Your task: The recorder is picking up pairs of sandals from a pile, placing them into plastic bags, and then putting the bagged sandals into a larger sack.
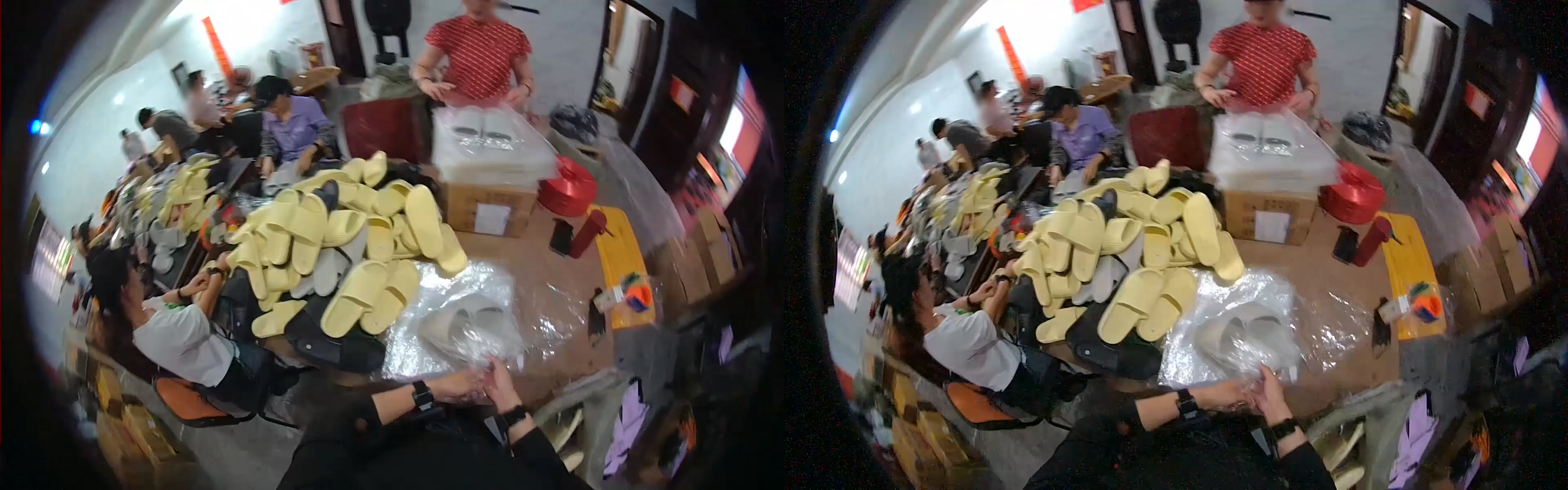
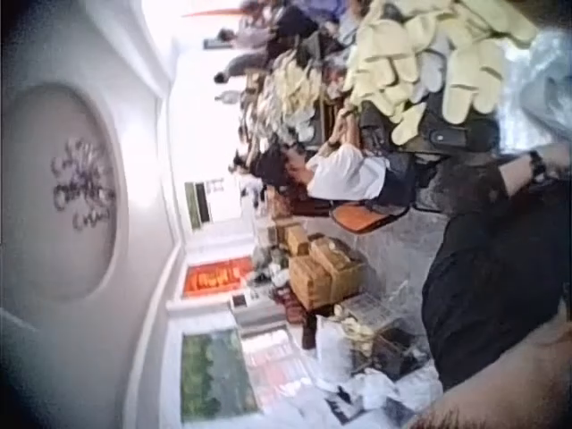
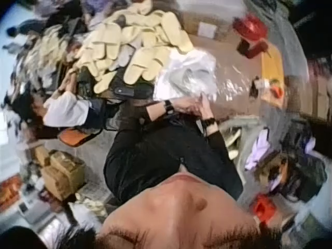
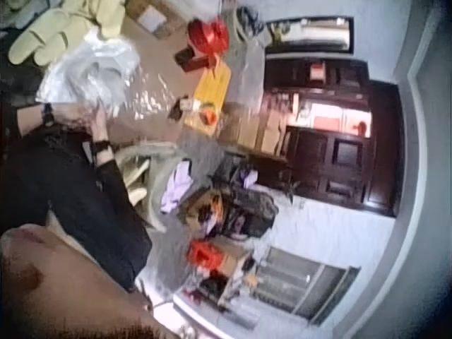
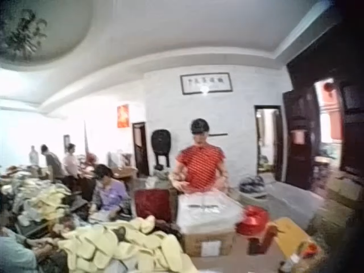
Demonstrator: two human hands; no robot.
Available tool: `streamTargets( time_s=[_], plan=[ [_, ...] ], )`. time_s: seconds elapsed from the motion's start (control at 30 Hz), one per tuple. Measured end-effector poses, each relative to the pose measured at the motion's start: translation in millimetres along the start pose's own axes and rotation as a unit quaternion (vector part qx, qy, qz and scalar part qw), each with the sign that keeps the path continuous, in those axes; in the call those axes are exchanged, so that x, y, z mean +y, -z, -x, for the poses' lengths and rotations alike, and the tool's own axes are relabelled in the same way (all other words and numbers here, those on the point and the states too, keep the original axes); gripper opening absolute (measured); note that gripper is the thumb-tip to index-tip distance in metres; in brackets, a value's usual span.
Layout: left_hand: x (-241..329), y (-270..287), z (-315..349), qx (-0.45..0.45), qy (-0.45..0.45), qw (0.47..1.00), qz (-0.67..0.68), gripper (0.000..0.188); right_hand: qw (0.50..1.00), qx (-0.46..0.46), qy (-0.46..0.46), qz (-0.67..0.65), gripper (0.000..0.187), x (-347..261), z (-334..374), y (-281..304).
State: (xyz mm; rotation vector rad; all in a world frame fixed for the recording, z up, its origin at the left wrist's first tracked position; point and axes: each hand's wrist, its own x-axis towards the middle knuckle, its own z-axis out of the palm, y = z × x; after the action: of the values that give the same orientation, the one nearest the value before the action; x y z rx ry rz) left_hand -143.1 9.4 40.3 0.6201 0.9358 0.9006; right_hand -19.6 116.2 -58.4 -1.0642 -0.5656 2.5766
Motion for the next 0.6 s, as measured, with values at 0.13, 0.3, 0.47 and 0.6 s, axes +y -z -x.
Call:
streamTargets(
  time_s=[0.13,0.3,0.47,0.6],
  plan=[
    [-15.1,23.9,8.2,-0.072,0.054,0.993,-0.080,0.037,0.993,0.096,0.061,-0.029,0.017,-7.2,20.5,-40.1],
    [-72.5,59.4,8.9,0.043,0.027,0.993,-0.104,0.046,0.983,0.153,0.098,-0.025,0.007,-25.2,41.3,-31.9],
    [-85.9,72.1,7.1,0.183,-0.070,0.829,-0.524,0.047,0.956,0.172,0.238,-0.016,0.011,-46.2,66.8,-19.5],
    [-90.6,73.3,-7.0,0.181,-0.086,0.817,-0.540,0.044,0.946,0.137,0.289,-0.052,0.030,-65.6,74.5,-1.3]
  ],
)
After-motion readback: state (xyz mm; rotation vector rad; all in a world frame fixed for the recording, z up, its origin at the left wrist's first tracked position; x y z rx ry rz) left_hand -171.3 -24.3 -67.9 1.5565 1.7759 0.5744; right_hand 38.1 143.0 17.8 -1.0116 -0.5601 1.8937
